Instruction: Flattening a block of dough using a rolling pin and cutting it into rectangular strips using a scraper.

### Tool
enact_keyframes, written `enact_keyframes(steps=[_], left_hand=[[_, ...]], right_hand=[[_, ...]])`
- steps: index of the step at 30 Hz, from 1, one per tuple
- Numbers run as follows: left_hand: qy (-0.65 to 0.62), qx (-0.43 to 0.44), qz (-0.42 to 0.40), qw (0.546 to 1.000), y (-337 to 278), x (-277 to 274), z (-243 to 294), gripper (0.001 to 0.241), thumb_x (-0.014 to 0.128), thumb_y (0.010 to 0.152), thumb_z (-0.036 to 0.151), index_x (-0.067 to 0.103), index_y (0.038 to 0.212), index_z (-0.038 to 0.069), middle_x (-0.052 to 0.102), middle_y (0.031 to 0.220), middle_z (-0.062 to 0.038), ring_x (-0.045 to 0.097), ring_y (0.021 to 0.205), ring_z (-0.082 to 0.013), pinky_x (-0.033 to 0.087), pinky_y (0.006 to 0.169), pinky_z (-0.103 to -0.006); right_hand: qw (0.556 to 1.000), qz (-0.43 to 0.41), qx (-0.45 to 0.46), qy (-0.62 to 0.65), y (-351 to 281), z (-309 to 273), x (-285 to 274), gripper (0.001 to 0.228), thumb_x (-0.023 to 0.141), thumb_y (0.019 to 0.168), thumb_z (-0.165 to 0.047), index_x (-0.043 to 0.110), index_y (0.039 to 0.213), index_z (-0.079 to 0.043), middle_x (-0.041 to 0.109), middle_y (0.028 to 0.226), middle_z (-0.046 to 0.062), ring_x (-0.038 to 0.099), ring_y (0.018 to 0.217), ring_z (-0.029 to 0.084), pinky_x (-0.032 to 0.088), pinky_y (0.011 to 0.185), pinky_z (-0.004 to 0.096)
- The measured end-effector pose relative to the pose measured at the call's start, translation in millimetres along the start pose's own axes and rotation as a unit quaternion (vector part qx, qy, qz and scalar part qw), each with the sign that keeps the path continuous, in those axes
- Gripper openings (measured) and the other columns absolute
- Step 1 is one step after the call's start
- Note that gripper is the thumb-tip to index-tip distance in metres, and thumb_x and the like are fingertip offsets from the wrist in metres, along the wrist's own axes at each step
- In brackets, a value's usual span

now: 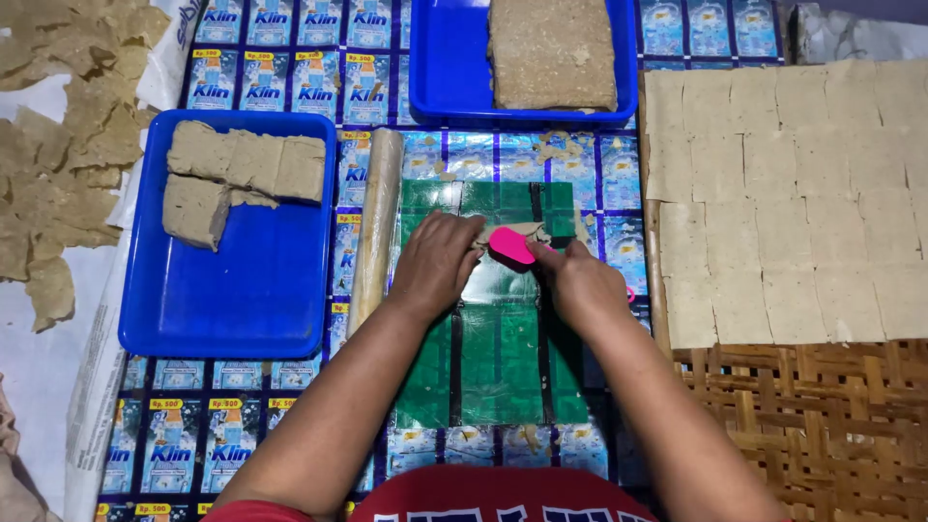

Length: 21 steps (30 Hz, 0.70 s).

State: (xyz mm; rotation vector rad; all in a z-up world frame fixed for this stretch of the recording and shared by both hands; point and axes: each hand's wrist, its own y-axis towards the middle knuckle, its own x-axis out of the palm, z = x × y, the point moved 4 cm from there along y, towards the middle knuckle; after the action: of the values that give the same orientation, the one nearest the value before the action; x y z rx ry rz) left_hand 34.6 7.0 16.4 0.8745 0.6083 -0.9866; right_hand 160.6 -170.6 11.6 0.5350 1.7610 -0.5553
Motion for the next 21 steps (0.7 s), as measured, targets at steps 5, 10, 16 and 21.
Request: enact_keyframes(steps=[5,10,16,21], left_hand=[[0.152,-0.019,0.0,0.988,-14.5,51.9,-16.7,0.056,0.059,0.101,0.018,0.044,0.152,0.001,0.049,0.154,-0.018,0.044,0.146,-0.0323,0.028,0.126,-0.0469],[0.106,-0.079,-0.069,0.989,-11.5,62.3,-32.5,0.072,0.055,0.101,0.028,0.026,0.158,-0.004,0.026,0.165,-0.024,0.026,0.153,-0.0356,0.019,0.125,-0.0472],[0.12,-0.083,-0.124,0.982,-6.0,55.0,-36.3,0.071,0.053,0.102,0.033,0.024,0.159,0.001,0.024,0.167,-0.02,0.025,0.154,-0.0327,0.018,0.125,-0.0463],[0.129,-0.091,-0.119,0.98,-5.8,58.8,-38.6,0.07,0.05,0.104,0.033,0.023,0.16,0.002,0.023,0.167,-0.02,0.023,0.156,-0.0315,0.017,0.126,-0.0446]], right_hand=[[0.997,0.024,0.047,0.06,-1.1,-25.4,31.3,0.054,0.058,0.094,-0.014,0.056,0.145,-0.032,0.061,0.106,0.021,0.069,0.082,0.042,0.056,0.069,0.053],[0.992,-0.035,0.091,0.073,-6.5,-54.8,63.6,0.07,0.05,0.091,-0.002,0.035,0.159,-0.017,0.058,0.123,0.029,0.07,0.087,0.047,0.057,0.074,0.054],[0.982,-0.026,0.118,0.146,-7.5,-44.9,73.6,0.069,0.045,0.091,0.001,0.027,0.158,-0.005,0.055,0.136,0.034,0.067,0.101,0.051,0.055,0.083,0.055],[0.961,0.073,0.124,0.236,-9.3,-36.6,61.3,0.065,0.043,0.092,0.005,0.033,0.156,-0.001,0.059,0.13,0.037,0.064,0.111,0.053,0.051,0.093,0.055]])
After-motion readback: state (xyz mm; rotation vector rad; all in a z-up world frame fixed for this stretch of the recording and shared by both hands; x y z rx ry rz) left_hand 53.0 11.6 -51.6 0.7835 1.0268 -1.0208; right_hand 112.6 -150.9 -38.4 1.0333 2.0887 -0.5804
